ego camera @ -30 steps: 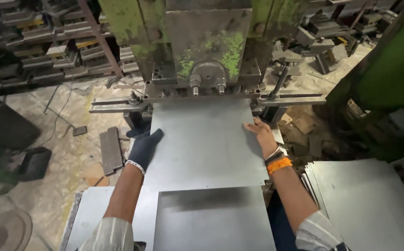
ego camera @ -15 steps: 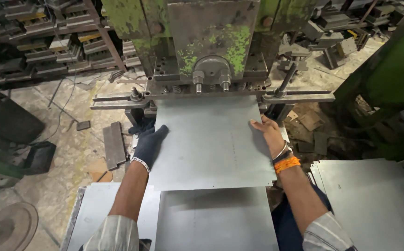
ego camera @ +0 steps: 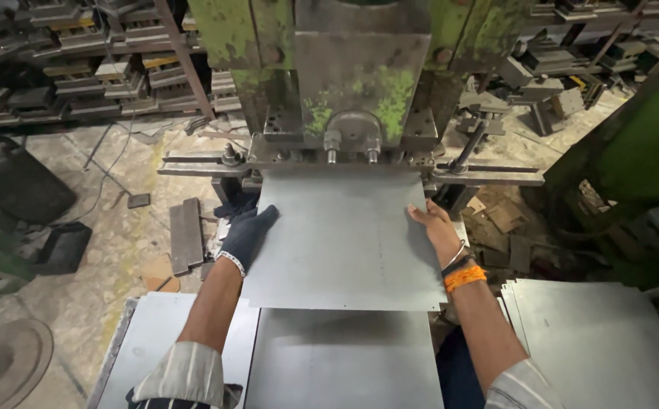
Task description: The person stamps metal sheets using a heavy industrial press machine.
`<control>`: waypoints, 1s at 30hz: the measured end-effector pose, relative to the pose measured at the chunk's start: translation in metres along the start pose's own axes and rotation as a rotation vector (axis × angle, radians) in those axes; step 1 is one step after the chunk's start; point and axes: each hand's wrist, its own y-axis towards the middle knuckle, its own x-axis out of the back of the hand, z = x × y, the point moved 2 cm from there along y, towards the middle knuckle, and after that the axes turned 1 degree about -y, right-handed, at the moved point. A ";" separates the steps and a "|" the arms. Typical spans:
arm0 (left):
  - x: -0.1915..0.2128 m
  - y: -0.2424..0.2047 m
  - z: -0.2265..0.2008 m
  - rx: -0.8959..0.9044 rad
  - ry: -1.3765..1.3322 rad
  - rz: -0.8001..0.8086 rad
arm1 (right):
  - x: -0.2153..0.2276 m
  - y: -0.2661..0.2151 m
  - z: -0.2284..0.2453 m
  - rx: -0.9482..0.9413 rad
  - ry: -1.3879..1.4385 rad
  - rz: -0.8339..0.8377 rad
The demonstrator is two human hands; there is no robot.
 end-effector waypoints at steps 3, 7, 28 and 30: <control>-0.002 -0.004 -0.005 0.008 -0.060 0.003 | 0.000 0.002 0.001 -0.012 -0.010 -0.038; -0.003 0.001 0.001 0.070 -0.164 0.039 | 0.013 0.020 -0.024 0.048 -0.001 -0.050; 0.024 -0.219 0.045 0.198 -0.340 0.075 | -0.026 -0.239 -0.062 0.023 0.152 -0.073; 0.023 -0.227 0.051 0.242 -0.190 0.040 | -0.021 -0.246 -0.077 -0.044 0.205 -0.089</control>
